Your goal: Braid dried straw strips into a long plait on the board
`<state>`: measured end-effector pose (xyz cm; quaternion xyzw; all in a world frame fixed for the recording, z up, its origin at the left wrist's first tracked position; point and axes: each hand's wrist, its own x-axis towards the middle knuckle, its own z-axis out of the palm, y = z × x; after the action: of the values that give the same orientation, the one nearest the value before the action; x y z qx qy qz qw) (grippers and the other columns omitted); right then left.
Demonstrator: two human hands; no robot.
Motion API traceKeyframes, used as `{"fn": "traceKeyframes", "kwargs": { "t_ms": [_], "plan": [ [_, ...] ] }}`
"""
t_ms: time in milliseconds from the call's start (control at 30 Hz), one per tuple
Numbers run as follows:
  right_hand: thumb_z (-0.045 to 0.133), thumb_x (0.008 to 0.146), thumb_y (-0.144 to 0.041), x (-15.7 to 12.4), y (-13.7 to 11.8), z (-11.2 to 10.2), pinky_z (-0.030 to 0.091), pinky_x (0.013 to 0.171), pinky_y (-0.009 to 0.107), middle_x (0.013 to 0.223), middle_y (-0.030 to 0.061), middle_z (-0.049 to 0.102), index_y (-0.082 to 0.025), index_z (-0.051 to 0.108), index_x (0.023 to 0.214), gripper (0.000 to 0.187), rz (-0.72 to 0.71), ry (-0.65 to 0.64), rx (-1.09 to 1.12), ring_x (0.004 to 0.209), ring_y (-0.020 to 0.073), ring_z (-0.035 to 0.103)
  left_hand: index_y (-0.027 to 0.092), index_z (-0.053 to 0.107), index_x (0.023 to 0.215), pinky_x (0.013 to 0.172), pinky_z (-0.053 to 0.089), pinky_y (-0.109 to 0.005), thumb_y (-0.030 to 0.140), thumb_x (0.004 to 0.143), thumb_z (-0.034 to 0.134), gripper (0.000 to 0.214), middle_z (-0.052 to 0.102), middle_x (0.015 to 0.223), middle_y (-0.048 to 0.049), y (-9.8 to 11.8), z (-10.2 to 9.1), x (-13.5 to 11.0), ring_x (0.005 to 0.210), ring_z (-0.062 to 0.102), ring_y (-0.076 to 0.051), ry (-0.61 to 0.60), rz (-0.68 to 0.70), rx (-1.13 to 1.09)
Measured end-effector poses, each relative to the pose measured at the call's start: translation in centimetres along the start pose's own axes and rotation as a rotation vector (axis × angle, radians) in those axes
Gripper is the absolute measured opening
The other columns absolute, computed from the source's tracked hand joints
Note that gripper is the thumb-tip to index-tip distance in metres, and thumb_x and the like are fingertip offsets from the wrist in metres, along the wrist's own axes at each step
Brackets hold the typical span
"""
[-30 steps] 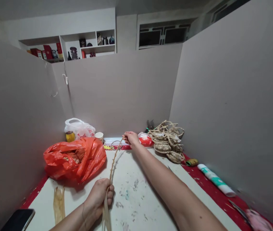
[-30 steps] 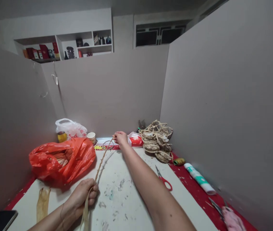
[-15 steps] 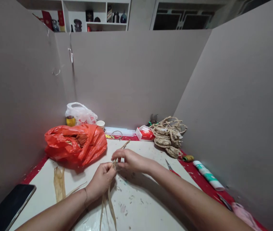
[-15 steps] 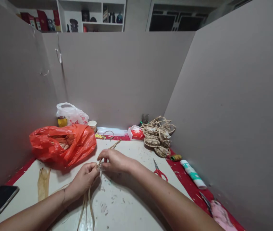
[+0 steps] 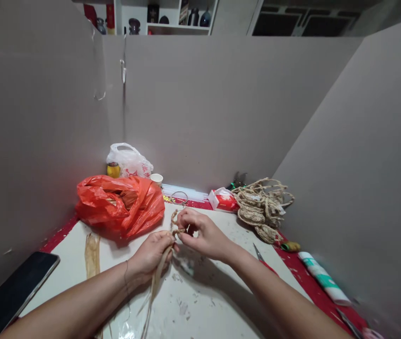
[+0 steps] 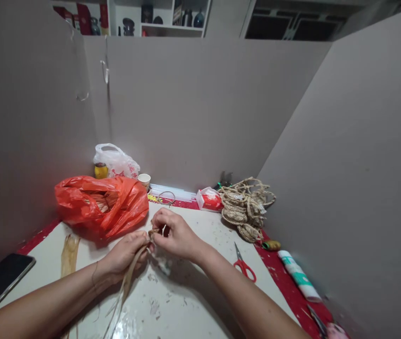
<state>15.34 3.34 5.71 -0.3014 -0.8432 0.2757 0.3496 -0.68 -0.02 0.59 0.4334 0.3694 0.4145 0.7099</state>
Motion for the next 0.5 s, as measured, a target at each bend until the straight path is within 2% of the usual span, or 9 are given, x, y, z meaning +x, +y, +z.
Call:
{"fn": "traceKeyframes", "kwargs": {
  "t_ms": [100, 200, 267, 367, 433, 500],
  "plan": [
    [0.061, 0.067, -0.014, -0.3, -0.2, 0.5, 0.041, 0.054, 0.023, 0.079, 0.0009, 0.050, -0.016, 0.049, 0.062, 0.013, 0.157, 0.037, 0.331, 0.064, 0.0103, 0.049, 0.017, 0.046, 0.066, 0.043, 0.019, -0.021, 0.040, 0.074, 0.058, 0.027, 0.035, 0.048, 0.0073, 0.3, 0.4, -0.3, 0.042, 0.025, -0.005, 0.028, 0.128, 0.027],
    [0.065, 0.067, -0.018, -0.6, 0.4, 1.0, 0.040, 0.048, 0.023, 0.077, -0.0002, 0.050, -0.016, 0.051, 0.064, 0.014, 0.321, 0.048, 0.697, 0.055, 0.0087, 0.048, 0.017, 0.042, 0.059, 0.051, 0.027, -0.022, 0.038, 0.077, 0.054, 0.030, 0.038, 0.054, 0.0044, 0.2, 0.4, -0.2, 0.050, 0.031, -0.008, 0.165, 0.327, 0.182],
    [0.068, 0.067, -0.020, -0.9, 1.0, 1.4, 0.039, 0.047, 0.022, 0.072, -0.0010, 0.051, -0.015, 0.054, 0.067, 0.014, 0.406, 0.075, 0.846, 0.054, 0.0083, 0.046, 0.018, 0.038, 0.055, 0.058, 0.031, -0.023, 0.031, 0.078, 0.053, 0.031, 0.039, 0.058, 0.0023, 0.1, 0.2, -0.2, 0.058, 0.036, -0.010, 0.275, 0.501, 0.339],
    [0.071, 0.069, -0.029, -1.4, 1.7, 2.3, 0.037, 0.047, 0.019, 0.066, -0.0012, 0.051, -0.014, 0.058, 0.068, 0.020, 0.520, 0.146, 0.909, 0.053, 0.0071, 0.043, 0.018, 0.034, 0.053, 0.063, 0.032, -0.024, 0.022, 0.079, 0.050, 0.031, 0.040, 0.062, 0.0006, -0.2, 0.0, -0.5, 0.063, 0.039, -0.012, 0.353, 0.671, 0.546],
    [0.069, 0.072, -0.036, -1.7, 1.9, 2.8, 0.036, 0.046, 0.018, 0.061, -0.0014, 0.050, -0.013, 0.057, 0.066, 0.027, 0.568, 0.182, 0.907, 0.050, 0.0062, 0.041, 0.019, 0.035, 0.052, 0.065, 0.034, -0.024, 0.019, 0.079, 0.049, 0.031, 0.042, 0.063, -0.0007, -0.3, -0.1, -0.6, 0.065, 0.042, -0.013, 0.346, 0.721, 0.636],
    [0.066, 0.075, -0.041, -2.0, 2.0, 3.2, 0.035, 0.044, 0.018, 0.058, -0.0017, 0.050, -0.013, 0.057, 0.067, 0.030, 0.579, 0.154, 0.911, 0.048, 0.0059, 0.040, 0.019, 0.037, 0.053, 0.068, 0.036, -0.025, 0.018, 0.081, 0.047, 0.030, 0.049, 0.068, -0.0028, -0.4, -0.1, -0.7, 0.071, 0.048, -0.014, 0.327, 0.765, 0.699]
  ]
}}
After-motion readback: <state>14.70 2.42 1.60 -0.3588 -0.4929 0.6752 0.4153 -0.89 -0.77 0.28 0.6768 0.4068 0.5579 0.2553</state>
